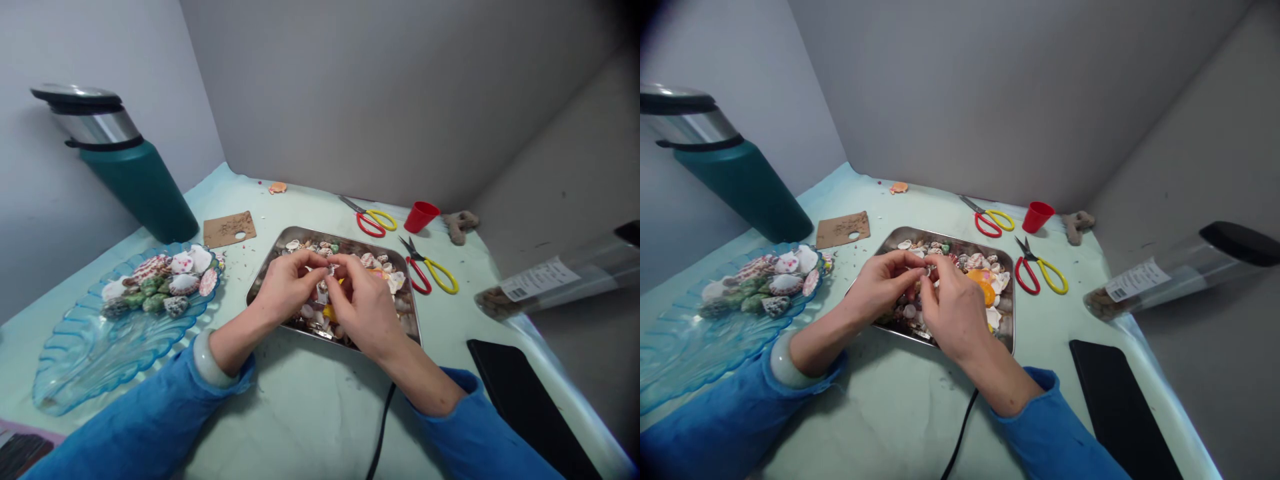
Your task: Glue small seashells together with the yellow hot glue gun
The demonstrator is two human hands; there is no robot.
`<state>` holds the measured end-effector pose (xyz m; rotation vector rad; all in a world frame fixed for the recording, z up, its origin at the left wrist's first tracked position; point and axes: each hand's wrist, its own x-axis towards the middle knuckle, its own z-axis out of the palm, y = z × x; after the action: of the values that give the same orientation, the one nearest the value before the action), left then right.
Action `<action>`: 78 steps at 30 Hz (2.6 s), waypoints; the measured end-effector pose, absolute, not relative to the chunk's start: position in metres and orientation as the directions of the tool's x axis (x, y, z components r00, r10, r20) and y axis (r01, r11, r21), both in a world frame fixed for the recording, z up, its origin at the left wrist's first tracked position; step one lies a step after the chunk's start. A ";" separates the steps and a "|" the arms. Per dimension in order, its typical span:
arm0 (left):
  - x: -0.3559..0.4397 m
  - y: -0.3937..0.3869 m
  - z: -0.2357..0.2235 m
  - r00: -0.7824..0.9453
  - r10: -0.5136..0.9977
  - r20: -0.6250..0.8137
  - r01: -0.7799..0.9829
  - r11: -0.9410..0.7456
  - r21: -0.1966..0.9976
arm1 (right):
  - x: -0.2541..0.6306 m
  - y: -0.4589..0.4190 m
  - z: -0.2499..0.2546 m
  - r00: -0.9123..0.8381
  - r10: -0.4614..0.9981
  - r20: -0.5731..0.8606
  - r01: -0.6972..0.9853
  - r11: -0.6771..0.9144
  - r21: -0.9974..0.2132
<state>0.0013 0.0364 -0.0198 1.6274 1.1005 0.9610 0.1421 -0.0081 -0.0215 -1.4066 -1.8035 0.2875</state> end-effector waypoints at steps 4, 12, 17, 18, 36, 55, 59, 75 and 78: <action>0.001 0.037 -0.019 0.287 0.953 0.096 0.237 -0.168 0.957 | 0.142 -0.008 -0.020 -0.048 0.897 0.440 0.700 0.345 -0.626; 0.003 0.035 -0.016 0.269 0.959 0.090 0.200 -0.147 0.969 | 0.142 -0.009 -0.018 -0.045 0.885 0.464 0.692 0.363 -0.624; 0.002 0.035 -0.018 0.269 0.958 0.104 0.205 -0.162 0.965 | 0.143 -0.009 -0.019 -0.023 0.895 0.445 0.648 0.352 -0.675; 0.002 0.036 -0.019 0.271 0.957 0.106 0.203 -0.164 0.965 | 0.143 -0.008 -0.020 -0.012 0.901 0.434 0.637 0.342 -0.691; 0.001 0.037 -0.020 0.317 0.943 0.104 0.240 -0.186 0.953 | 0.143 -0.008 -0.022 0.009 0.907 0.420 0.634 0.320 -0.704; 0.002 0.035 -0.018 0.298 0.949 0.106 0.246 -0.184 0.952 | 0.142 -0.008 -0.020 0.009 0.907 0.420 0.633 0.320 -0.705; 0.002 0.035 -0.019 0.296 0.951 0.092 0.245 -0.169 0.955 | 0.142 -0.008 -0.021 0.026 0.909 0.417 0.640 0.305 -0.705; 0.001 0.035 -0.018 0.274 0.957 0.095 0.247 -0.165 0.955 | 0.142 -0.008 -0.020 0.031 0.908 0.419 0.617 0.312 -0.722; 0.002 0.036 -0.019 0.274 0.957 0.095 0.254 -0.168 0.953 | 0.142 -0.009 -0.019 0.033 0.910 0.414 0.609 0.310 -0.730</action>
<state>0.0015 0.0356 -0.0189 1.6248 1.1368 0.9603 0.1423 -0.0086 -0.0191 -1.3932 -1.6704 0.4164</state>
